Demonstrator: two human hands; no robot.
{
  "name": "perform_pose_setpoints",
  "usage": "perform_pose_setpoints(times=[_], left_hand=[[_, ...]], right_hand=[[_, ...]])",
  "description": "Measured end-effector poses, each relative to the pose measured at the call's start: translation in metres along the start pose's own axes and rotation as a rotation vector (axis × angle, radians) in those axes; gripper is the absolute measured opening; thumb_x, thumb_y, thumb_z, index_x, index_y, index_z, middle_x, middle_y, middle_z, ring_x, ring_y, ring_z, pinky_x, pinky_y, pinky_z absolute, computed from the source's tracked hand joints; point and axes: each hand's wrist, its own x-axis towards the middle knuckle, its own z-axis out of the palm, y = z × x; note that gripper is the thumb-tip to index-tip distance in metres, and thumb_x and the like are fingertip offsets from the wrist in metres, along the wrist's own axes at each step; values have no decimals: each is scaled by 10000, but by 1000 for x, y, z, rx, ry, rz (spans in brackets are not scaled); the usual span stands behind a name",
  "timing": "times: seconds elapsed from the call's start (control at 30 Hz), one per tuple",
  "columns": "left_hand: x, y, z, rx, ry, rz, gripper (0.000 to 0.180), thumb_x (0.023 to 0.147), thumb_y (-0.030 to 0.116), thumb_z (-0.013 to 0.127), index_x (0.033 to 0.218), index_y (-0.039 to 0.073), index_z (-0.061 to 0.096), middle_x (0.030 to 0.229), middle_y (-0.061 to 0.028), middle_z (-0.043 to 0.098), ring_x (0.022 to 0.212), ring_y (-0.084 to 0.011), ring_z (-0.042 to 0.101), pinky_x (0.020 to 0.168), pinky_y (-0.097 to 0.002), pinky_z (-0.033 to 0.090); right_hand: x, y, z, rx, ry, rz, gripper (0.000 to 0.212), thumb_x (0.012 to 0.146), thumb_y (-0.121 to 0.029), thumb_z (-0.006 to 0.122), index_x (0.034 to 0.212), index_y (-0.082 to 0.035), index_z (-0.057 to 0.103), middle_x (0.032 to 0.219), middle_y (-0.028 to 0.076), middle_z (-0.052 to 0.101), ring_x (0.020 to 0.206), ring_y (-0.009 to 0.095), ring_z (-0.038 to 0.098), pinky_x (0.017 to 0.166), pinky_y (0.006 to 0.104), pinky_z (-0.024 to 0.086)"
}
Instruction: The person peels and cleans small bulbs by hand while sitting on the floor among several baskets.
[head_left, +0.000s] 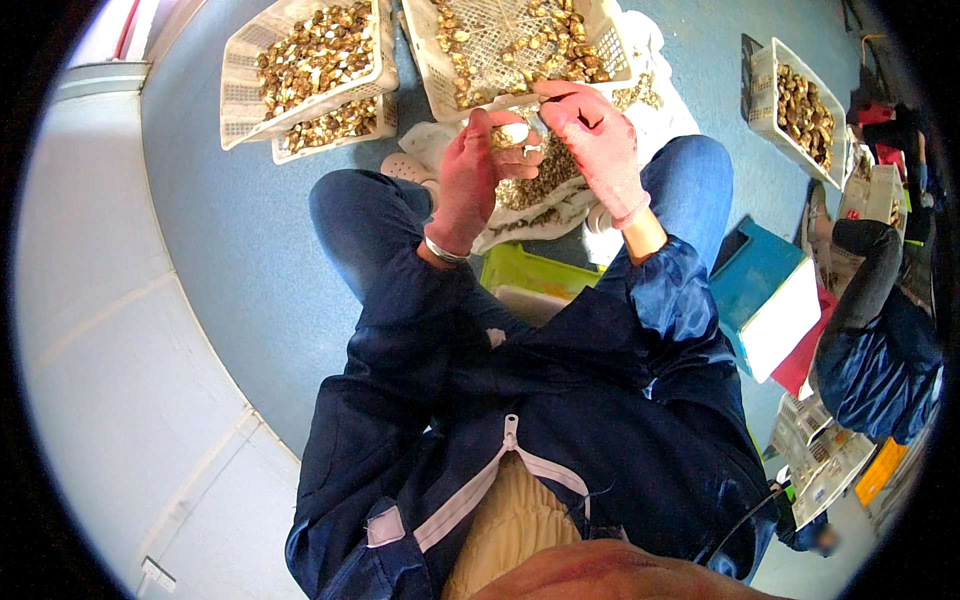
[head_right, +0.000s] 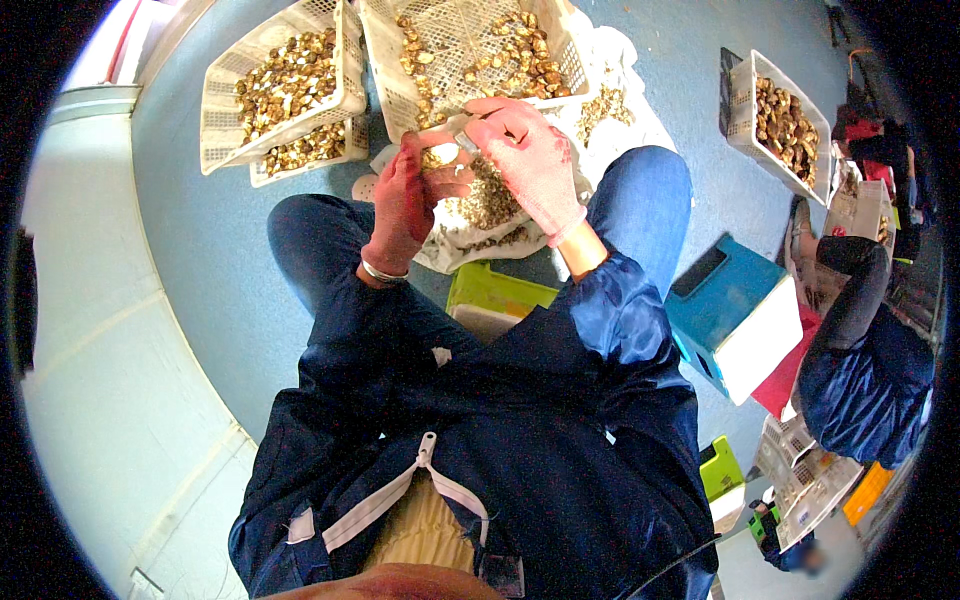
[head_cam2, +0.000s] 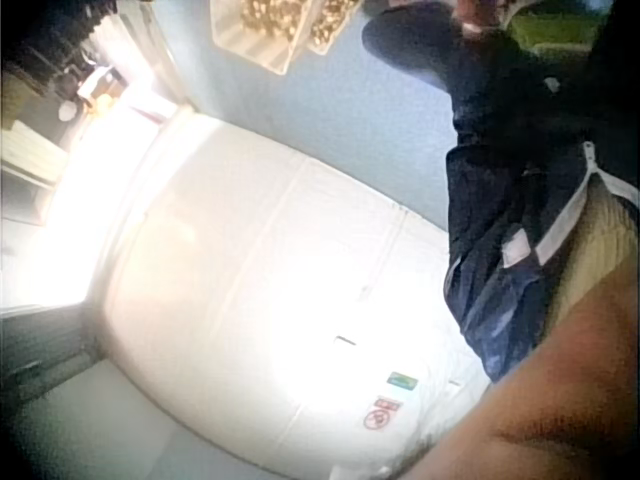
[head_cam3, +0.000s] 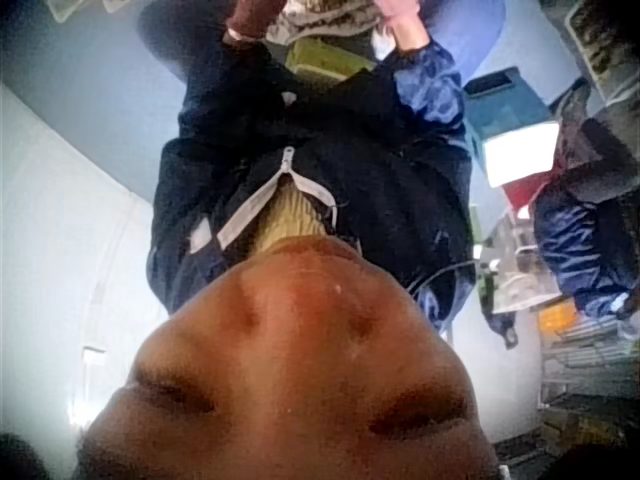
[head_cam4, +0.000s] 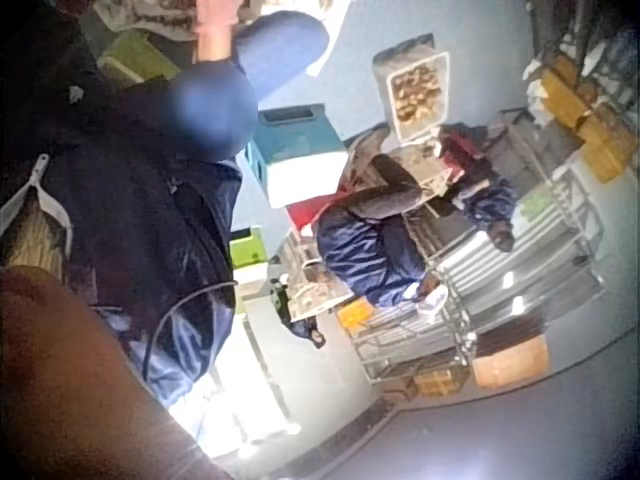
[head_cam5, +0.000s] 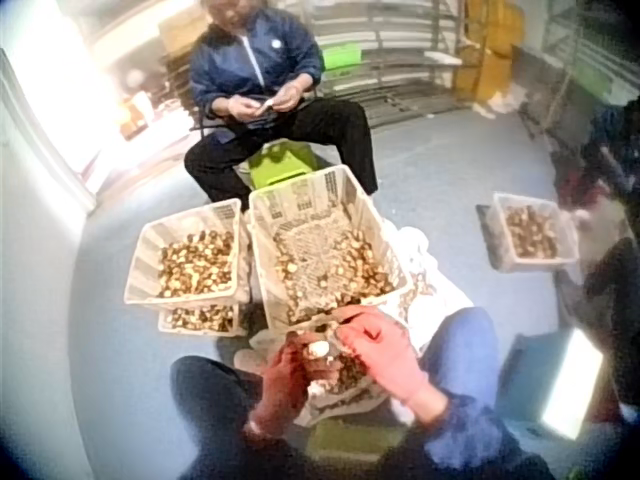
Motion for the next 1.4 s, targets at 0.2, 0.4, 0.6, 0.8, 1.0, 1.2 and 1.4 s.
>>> perform_pose_setpoints(times=[0.2, 0.4, 0.6, 0.8, 1.0, 1.2, 1.4], left_hand=[[-2, -3, 0, -20, 51, -40, 543, 1022, 511, 378, 1133, 7, 546, 912, -161, 677, 748, -248, 698, 648, -327, 586], [-2, -4, 6, -31, 150, -73, 513, 1039, 495, 338, 1118, 36, 555, 819, -100, 657, 649, -187, 655, 551, -268, 522], [-8, -4, 2, 342, 76, -1, 404, 1034, 459, 363, 1093, 124, 581, 676, 12, 575, 483, -62, 488, 422, -195, 345], [-5, 2, 6, -276, 101, -393, 312, 1026, 428, 408, 1117, 157, 535, 650, 63, 411, 466, -63, 285, 422, -214, 243], [-6, 3, 5, -428, 96, -464, 338, 1026, 461, 408, 1106, 154, 523, 668, 78, 341, 487, -61, 250, 435, -216, 230], [-6, -1, -3, -526, 17, -495, 346, 1010, 471, 450, 867, 160, 501, 659, 52, 470, 468, -61, 310, 399, -205, 252], [-2, -9, -10, -549, -44, -480, 332, 1008, 460, 469, 857, 165, 494, 675, 56, 470, 478, -53, 312, 408, -197, 257]], right_hand=[[-1, -5, 2, -93, -4, -49, 147, 868, -164, 655, 864, -22, 688, 1130, 72, 682, 1028, 193, 619, 887, 306, 476], [-4, -3, 3, 13, -110, -26, 153, 871, -174, 651, 880, -27, 697, 1120, 78, 680, 1041, 223, 617, 919, 339, 470], [-1, 0, 4, -79, -30, -74, 153, 869, -181, 656, 871, -33, 698, 1112, 80, 683, 1051, 235, 616, 936, 341, 462], [-2, 0, 3, -133, -21, -111, 126, 856, -160, 656, 870, -42, 699, 1115, 75, 684, 1053, 231, 614, 932, 342, 467], [-2, -6, 4, -97, -24, -93, 118, 852, -150, 656, 881, -47, 704, 1112, 80, 685, 1046, 224, 616, 920, 333, 473], [-4, -1, 5, -47, -64, -162, 125, 849, -157, 663, 901, -51, 704, 1111, 75, 684, 1040, 236, 621, 904, 343, 479], [-4, -2, 9, -183, -21, -177, 146, 849, -165, 661, 920, -44, 702, 1127, 79, 675, 1044, 257, 616, 912, 353, 477]])
